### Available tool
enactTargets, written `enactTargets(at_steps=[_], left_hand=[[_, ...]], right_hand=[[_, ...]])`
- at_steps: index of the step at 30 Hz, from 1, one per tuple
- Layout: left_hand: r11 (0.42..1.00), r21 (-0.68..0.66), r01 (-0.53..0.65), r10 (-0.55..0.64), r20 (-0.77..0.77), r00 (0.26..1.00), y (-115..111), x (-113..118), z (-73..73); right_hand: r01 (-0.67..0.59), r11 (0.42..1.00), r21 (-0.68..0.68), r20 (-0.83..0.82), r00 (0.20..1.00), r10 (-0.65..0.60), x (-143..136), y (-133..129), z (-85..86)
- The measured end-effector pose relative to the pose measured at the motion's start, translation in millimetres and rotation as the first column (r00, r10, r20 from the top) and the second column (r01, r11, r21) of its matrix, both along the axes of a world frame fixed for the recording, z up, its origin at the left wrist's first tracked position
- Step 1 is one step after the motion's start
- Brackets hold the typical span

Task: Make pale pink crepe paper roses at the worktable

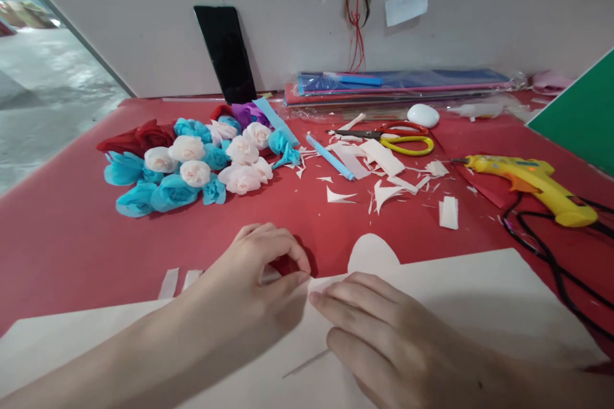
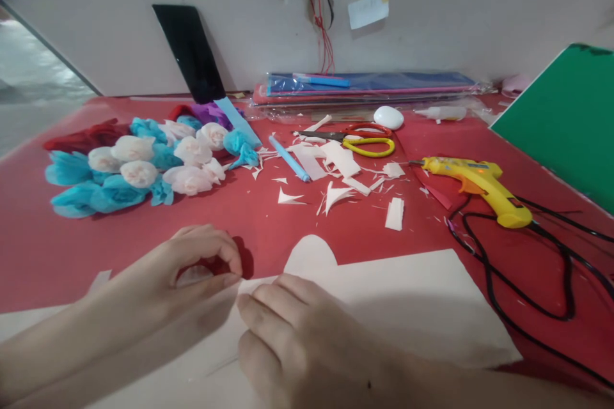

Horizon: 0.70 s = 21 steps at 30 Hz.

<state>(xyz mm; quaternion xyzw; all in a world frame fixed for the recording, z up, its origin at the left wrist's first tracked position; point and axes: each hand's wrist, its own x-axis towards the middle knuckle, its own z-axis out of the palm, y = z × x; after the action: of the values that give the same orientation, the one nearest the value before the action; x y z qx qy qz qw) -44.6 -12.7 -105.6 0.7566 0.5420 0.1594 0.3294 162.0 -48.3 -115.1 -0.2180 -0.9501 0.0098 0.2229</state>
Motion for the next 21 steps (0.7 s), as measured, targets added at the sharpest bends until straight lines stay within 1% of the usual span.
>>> enactTargets(at_steps=[2, 5, 9, 12, 15, 21], left_hand=[[1.000, -0.001, -0.008, 0.008, 0.005, 1.000, -1.1, -0.1, 0.5], [1.000, 0.016, 0.005, -0.005, 0.011, 1.000, -0.2, -1.6, -0.2], [0.994, 0.103, 0.030, -0.032, 0.024, 0.999, 2.1, -4.4, -2.6], [0.988, 0.147, 0.054, -0.057, 0.021, 0.998, 1.6, -5.3, -5.0], [0.988, 0.144, 0.064, -0.065, 0.000, 0.998, 0.2, -3.8, -6.5], [0.991, 0.117, 0.059, -0.057, -0.022, 0.998, -0.7, 1.0, -4.4]], right_hand=[[-0.013, 1.000, 0.004, 0.027, 1.000, 0.013, 0.3, 0.6, -0.1], [-0.005, 1.000, 0.014, 0.016, 1.000, 0.005, -0.2, 1.7, -1.5], [-0.011, 1.000, 0.000, -0.010, 1.000, 0.011, -0.7, 1.8, -4.2], [-0.026, 1.000, 0.005, 0.004, 1.000, 0.026, 0.4, 1.4, -3.7], [-0.032, 0.999, 0.012, 0.042, 0.999, 0.032, 1.3, 0.8, -2.4], [-0.017, 0.999, 0.037, -0.013, 1.000, 0.017, 0.3, 0.0, -4.4]])
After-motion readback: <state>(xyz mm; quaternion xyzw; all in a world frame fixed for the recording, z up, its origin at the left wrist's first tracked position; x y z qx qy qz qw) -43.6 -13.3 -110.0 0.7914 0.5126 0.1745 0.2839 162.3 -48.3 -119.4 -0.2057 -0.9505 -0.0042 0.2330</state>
